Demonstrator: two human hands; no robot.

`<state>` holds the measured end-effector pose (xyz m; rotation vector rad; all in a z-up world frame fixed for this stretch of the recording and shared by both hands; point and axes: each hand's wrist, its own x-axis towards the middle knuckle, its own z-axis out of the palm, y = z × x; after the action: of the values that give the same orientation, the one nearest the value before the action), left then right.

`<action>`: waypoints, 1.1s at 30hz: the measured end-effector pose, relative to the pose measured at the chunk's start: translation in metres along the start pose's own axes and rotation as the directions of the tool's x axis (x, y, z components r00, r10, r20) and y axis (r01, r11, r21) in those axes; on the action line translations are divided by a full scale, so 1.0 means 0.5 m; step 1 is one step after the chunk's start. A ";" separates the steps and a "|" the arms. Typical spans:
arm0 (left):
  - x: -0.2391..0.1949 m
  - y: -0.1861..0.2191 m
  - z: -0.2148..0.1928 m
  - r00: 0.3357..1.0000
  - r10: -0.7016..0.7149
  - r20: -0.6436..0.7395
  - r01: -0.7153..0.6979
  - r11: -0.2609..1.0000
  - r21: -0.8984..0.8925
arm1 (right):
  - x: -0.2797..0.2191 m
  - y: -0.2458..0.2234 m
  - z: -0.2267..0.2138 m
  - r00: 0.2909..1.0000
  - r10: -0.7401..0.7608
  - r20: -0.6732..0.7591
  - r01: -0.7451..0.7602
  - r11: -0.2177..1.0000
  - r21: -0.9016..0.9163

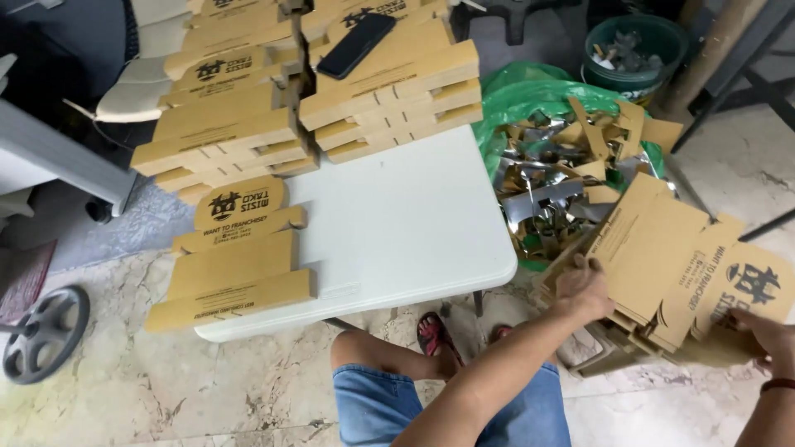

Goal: Folding flat cardboard templates into boxes and stacking them on a table in a packaging facility.

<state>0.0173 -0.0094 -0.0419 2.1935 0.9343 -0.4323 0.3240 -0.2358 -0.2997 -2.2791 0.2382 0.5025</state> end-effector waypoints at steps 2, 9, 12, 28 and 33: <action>0.097 -0.020 0.075 0.999 0.043 -0.030 -0.037 0.986 0.163 | 0.057 0.003 0.023 0.998 -0.057 0.003 0.057 0.997 -0.044; 0.038 0.004 0.028 0.999 -0.011 0.046 0.003 0.987 0.159 | 0.023 -0.039 -0.009 0.958 -0.146 0.246 0.089 0.969 0.229; 0.034 0.006 0.033 0.999 -0.003 0.047 -0.003 0.990 0.139 | -0.134 -0.136 -0.071 0.994 -0.040 0.106 0.032 0.997 0.070; 0.020 0.008 0.016 0.996 0.026 0.089 -0.045 0.975 0.218 | -0.173 -0.186 -0.133 0.966 0.196 0.171 -0.163 0.969 -0.185; 0.047 -0.015 0.034 0.999 0.040 -0.004 -0.038 0.983 0.181 | -0.286 -0.204 -0.183 0.892 -0.026 0.451 -0.070 0.979 0.194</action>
<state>0.0276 -0.0064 -0.0701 2.3749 0.8847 -0.5078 0.2530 -0.2311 -0.1148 -1.8964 0.0762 0.9573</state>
